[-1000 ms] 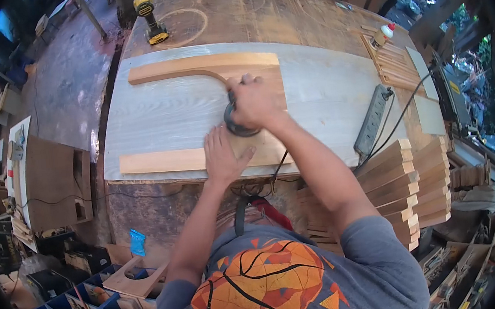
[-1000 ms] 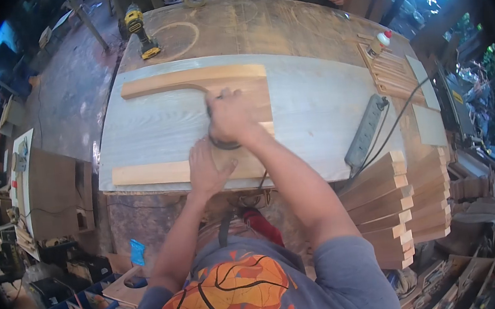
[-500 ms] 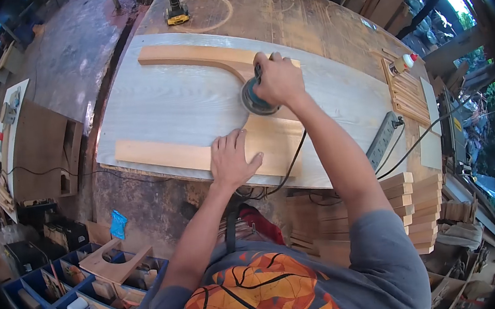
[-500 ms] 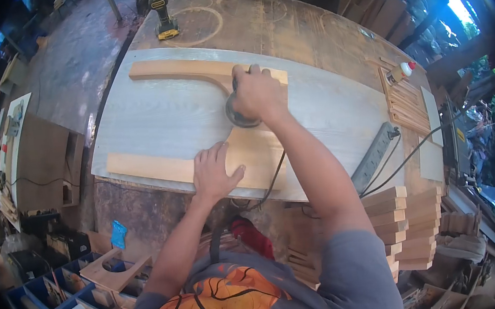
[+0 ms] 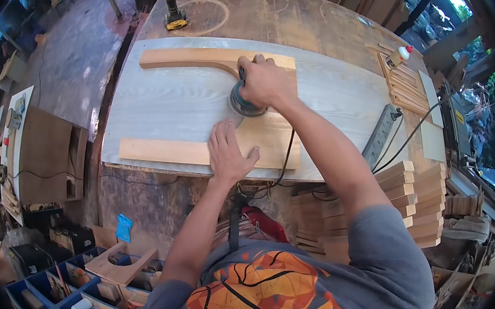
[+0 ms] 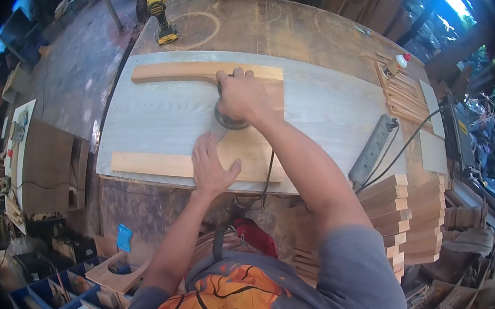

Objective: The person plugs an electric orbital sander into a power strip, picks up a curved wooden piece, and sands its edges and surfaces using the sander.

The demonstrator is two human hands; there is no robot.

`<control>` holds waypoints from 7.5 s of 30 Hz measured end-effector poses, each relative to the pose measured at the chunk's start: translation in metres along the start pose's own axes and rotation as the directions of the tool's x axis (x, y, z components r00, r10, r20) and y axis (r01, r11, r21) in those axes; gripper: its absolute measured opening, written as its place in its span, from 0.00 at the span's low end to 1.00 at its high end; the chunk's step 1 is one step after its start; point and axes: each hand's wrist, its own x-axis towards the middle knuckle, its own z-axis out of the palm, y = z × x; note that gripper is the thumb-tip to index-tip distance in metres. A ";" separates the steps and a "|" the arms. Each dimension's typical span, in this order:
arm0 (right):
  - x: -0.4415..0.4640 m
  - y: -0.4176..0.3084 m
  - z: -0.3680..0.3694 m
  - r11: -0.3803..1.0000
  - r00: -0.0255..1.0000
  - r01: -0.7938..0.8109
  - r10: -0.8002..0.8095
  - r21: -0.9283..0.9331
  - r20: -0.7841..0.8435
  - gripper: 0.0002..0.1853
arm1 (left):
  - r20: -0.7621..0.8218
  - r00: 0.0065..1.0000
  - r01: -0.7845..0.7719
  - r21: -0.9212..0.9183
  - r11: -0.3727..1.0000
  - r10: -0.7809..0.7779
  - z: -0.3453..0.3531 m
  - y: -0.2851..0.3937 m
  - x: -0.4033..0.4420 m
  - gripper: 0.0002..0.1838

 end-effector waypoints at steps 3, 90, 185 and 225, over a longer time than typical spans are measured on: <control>0.005 -0.001 -0.013 1.000 1.000 -0.008 0.007 0.026 0.024 0.26 | -0.045 0.999 0.013 -0.078 0.997 -0.017 -0.004 -0.009 -0.001 0.56; 0.294 -0.284 0.049 0.997 0.997 -0.061 0.063 -0.038 0.047 0.33 | 0.485 0.842 -0.265 -0.011 0.964 0.237 -0.161 -0.189 0.012 0.38; 0.216 -0.152 0.024 0.984 0.987 -0.155 0.158 -0.090 0.027 0.25 | 0.486 0.840 -0.283 0.011 0.959 0.243 -0.153 -0.182 0.008 0.37; 0.188 -0.002 0.011 0.925 0.926 -0.377 0.375 -0.048 -0.045 0.27 | 0.492 0.845 -0.262 0.045 0.964 0.207 -0.157 -0.175 0.014 0.36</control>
